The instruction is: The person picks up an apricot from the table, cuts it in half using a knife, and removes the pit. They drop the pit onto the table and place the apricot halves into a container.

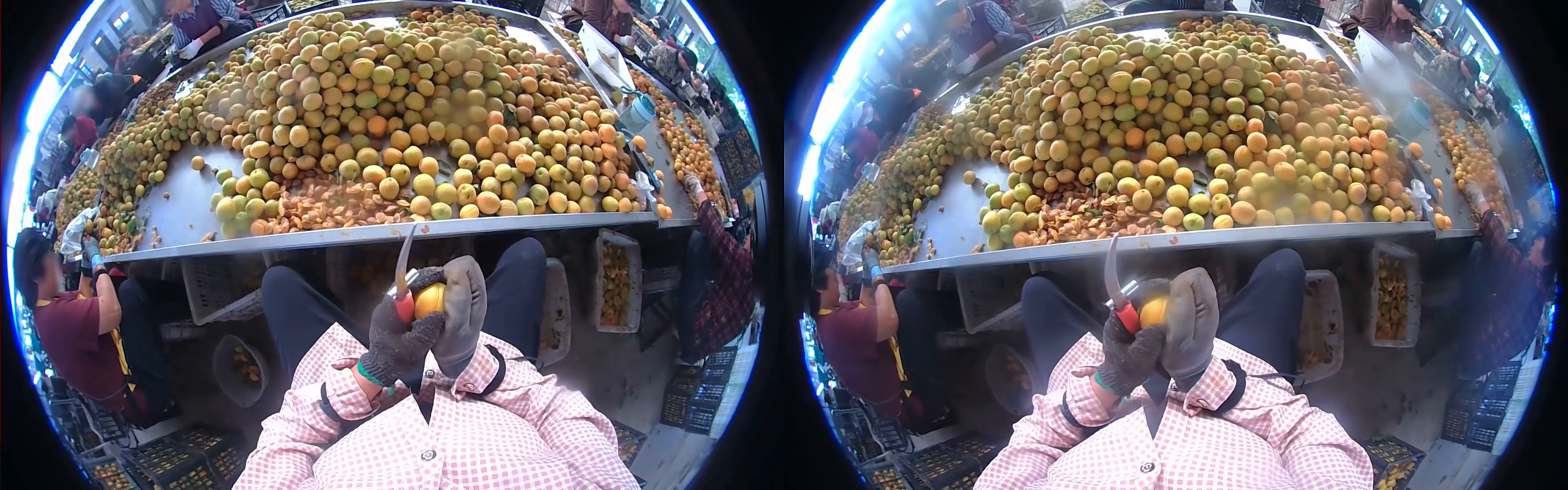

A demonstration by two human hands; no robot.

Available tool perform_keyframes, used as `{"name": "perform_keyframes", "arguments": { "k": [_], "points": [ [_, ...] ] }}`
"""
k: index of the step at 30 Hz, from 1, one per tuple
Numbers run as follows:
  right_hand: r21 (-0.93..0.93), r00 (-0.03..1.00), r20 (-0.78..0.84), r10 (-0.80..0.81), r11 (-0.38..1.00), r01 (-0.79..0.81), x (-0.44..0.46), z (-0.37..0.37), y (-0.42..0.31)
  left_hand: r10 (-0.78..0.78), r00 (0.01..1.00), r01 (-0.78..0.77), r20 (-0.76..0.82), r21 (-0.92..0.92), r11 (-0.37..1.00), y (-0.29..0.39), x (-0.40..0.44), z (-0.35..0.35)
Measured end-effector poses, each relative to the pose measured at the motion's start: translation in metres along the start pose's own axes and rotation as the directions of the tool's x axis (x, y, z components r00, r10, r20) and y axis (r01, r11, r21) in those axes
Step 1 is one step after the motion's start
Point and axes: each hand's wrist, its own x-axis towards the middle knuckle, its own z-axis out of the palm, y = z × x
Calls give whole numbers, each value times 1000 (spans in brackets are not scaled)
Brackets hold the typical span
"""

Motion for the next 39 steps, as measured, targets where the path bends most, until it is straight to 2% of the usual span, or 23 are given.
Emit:
{"name": "perform_keyframes", "arguments": {
  "k": [5,8,9,10,11,12,14,15,16,18,20,21,24,26,28,29,31,33,34,35,37,38,39],
  "points": [
    [-71,985,-33,-170,983,168,4,-4,28,-274,962,256,-17,-299,919,1,7,0],
    [-202,998,62,-1,979,13,7,-17,19,-212,976,215,41,-109,971,-4,13,-4],
    [-636,844,246,-476,578,511,9,-27,46,-190,980,184,64,92,979,-7,15,-13],
    [-640,844,245,-478,574,511,9,-28,36,-188,980,182,68,90,979,-2,19,-19],
    [-331,980,201,-9,941,76,10,-29,16,-53,992,11,113,342,940,5,24,-24],
    [14,832,332,444,880,-475,6,-30,5,62,980,-159,188,560,813,10,27,-26],
    [36,859,312,406,898,-438,-4,-33,18,93,972,-194,214,518,833,13,28,-23],
    [-203,933,329,145,976,-80,-6,-37,21,81,963,-219,256,574,789,15,27,-21],
    [-405,905,409,-115,866,294,-7,-39,24,69,953,-248,296,626,739,16,27,-19],
    [-563,953,291,-82,791,240,-13,-30,26,65,953,-238,297,595,768,12,23,-16],
    [-449,984,114,-138,876,175,-8,-17,7,38,977,-103,212,305,947,7,18,-12],
    [173,977,-79,198,968,-182,-8,-7,2,36,978,-100,208,305,947,9,15,-8],
    [262,989,-87,119,961,-93,-1,-1,-1,2,996,-10,92,86,996,12,8,7],
    [172,995,-99,-22,984,39,3,-4,15,-108,994,105,-15,-137,985,6,4,10],
    [-18,982,-59,-181,983,180,4,-7,25,-167,986,167,-13,-52,985,7,6,6],
    [-65,972,-40,-232,971,229,6,-7,25,-210,978,208,3,-158,965,6,6,5],
    [-100,973,-11,-229,969,227,7,-8,25,-243,970,238,14,-267,934,5,6,6],
    [-134,974,10,-227,965,226,8,-10,27,-395,914,359,96,-646,674,6,7,8],
    [57,994,1,112,992,-111,10,-11,30,-392,915,355,92,-644,678,4,10,2],
    [234,898,57,436,869,-436,11,-12,31,-353,930,363,105,-422,831,-1,15,-7],
    [67,914,111,391,914,-399,10,-17,18,-196,974,189,111,73,979,-4,21,-16],
    [-100,919,169,356,934,-344,8,-21,12,-200,973,193,117,72,979,1,23,-19],
    [-139,944,249,218,972,-188,2,-27,10,-97,981,54,170,242,969,8,25,-21]
  ]
}}
